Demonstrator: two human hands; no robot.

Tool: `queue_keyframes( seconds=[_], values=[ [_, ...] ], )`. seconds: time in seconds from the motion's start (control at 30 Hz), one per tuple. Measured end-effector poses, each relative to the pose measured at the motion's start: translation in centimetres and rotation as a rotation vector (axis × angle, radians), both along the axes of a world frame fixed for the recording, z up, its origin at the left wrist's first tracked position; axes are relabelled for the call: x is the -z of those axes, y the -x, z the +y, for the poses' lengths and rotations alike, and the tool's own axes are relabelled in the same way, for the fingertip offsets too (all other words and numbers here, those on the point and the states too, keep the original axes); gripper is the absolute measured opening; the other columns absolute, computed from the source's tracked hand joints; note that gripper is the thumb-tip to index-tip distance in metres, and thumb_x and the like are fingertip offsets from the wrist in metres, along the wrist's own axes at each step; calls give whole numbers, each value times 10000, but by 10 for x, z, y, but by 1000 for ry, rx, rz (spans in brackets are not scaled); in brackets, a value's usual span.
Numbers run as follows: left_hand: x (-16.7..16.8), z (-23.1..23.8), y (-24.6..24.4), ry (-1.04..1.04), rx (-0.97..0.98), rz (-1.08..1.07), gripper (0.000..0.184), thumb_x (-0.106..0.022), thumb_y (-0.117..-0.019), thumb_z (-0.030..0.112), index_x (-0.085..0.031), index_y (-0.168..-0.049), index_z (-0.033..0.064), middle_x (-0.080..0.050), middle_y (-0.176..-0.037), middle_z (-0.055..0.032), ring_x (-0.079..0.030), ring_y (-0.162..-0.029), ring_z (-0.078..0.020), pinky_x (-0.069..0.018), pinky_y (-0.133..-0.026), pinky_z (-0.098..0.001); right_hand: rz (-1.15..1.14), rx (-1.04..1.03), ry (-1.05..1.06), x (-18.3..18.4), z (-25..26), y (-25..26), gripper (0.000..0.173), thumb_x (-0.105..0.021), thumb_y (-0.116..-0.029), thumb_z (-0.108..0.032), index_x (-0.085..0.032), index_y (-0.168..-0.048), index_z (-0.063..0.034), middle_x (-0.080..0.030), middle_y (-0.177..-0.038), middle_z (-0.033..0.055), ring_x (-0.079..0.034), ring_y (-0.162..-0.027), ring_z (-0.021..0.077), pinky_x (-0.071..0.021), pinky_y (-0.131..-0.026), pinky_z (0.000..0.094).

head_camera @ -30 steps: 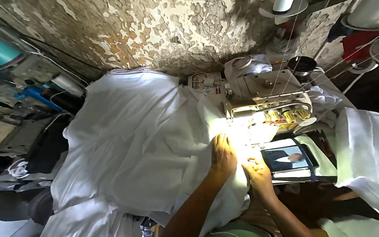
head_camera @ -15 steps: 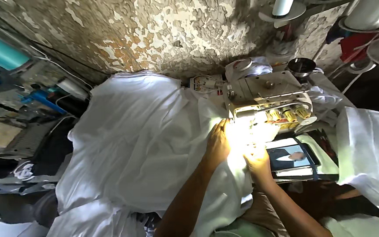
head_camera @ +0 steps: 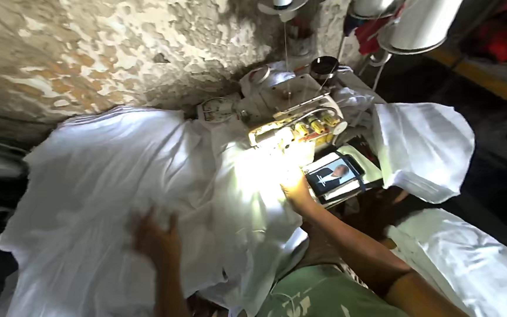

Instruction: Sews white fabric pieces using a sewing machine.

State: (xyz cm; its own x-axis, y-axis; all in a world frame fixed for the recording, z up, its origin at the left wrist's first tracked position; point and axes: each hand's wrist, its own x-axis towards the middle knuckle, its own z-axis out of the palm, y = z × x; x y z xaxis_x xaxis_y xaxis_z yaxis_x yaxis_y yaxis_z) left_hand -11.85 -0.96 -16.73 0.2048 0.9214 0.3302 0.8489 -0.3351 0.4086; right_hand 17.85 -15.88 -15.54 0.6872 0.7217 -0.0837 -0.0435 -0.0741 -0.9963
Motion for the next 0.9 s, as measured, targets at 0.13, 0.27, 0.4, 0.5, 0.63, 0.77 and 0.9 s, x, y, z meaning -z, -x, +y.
queue_keyframes(
  seconds=[0.13,0.27,0.4,0.5,0.63,0.77,0.9],
  values=[
    [21,-39,95,253,-324,1,765,-690,-942,427,-463,-1442,-105,-106,-1623,-402,-24,-1492,-628,-79,-1114,-814,38,-31,54,0,-10,3,516,-637,-940,14,-437,-1416,19,-595,-915,145,-557,-732,179,-492,-650,363],
    [13,-67,109,203,-125,-34,432,-568,-1033,214,-576,-1200,-185,-539,-1290,-435,-482,-1266,-604,-349,-1070,-692,70,-155,86,12,-34,1,373,-647,-921,33,-532,-1276,24,-606,-821,87,-574,-699,131,-515,-673,330],
    [-28,-52,113,128,-43,-136,421,-497,-1069,172,-491,-1201,-227,-592,-1077,-369,-605,-977,-361,-490,-908,-468,165,-467,66,31,-66,-3,97,-630,-967,-66,-640,-1020,15,-641,-760,-12,-613,-689,15,-537,-706,218],
    [-81,-16,118,-19,-23,-138,476,-497,-1073,208,-463,-1265,-227,-575,-1180,-409,-603,-1083,-431,-473,-983,-514,287,-477,42,36,-81,5,148,-645,-967,-30,-662,-1099,35,-732,-934,35,-694,-822,37,-586,-805,232],
    [-134,31,80,-17,-55,40,500,-404,-1110,240,-430,-1321,-214,-513,-1249,-486,-506,-1177,-662,-363,-996,-743,298,-441,66,51,-80,27,118,-649,-960,-14,-638,-1072,24,-711,-852,26,-682,-747,48,-583,-733,241],
    [-110,69,38,94,-95,172,361,-431,-1082,108,-505,-1315,-158,-480,-1352,-456,-449,-1278,-649,-344,-1023,-762,235,-463,90,66,-85,42,161,-649,-958,-16,-636,-1101,57,-720,-903,46,-690,-813,38,-581,-798,232],
    [-45,6,-15,-50,292,80,455,-551,-1038,181,-530,-1393,-102,-288,-1572,-396,-249,-1469,-590,-223,-1194,-668,177,-529,166,89,-108,41,239,-626,-983,-61,-641,-1187,63,-731,-1008,71,-698,-885,44,-584,-845,243]
  ],
)
